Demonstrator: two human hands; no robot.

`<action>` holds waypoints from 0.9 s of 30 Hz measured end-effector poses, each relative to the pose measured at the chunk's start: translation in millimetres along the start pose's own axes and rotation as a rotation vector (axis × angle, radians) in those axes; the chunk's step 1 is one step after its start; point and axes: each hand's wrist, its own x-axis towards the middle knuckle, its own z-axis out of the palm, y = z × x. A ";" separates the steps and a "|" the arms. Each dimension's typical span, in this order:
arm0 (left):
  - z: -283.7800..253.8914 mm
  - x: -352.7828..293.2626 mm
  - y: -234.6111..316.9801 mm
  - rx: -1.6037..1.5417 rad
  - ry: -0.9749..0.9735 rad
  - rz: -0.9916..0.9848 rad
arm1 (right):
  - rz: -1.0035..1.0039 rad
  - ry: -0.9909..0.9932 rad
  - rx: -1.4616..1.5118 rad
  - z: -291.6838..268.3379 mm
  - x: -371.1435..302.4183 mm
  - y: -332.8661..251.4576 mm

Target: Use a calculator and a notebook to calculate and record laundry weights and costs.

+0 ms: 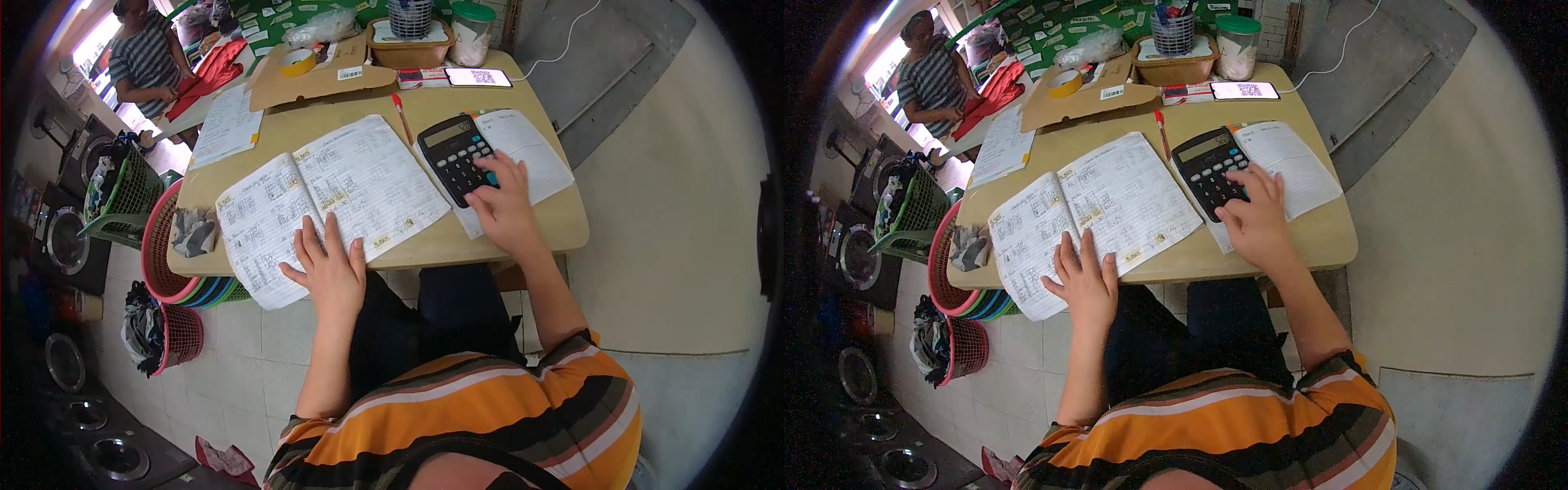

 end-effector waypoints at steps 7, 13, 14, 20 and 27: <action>-2.0 -0.6 1.3 0.008 0.001 -0.013 | 0.193 0.341 0.235 16.3 0.5 41.4; -2.1 2.3 3.6 -0.026 -0.024 -0.018 | 0.112 0.298 0.069 20.0 -3.6 42.4; -4.5 2.4 4.1 -0.036 -0.029 -0.024 | 0.100 0.268 0.038 21.0 -4.5 46.5; -15.3 7.8 1.2 -0.050 -0.058 -0.006 | 0.251 0.176 0.309 17.8 -0.8 42.3; -10.5 47.5 -11.3 -0.260 0.039 0.048 | 0.197 0.148 0.255 15.3 2.5 27.3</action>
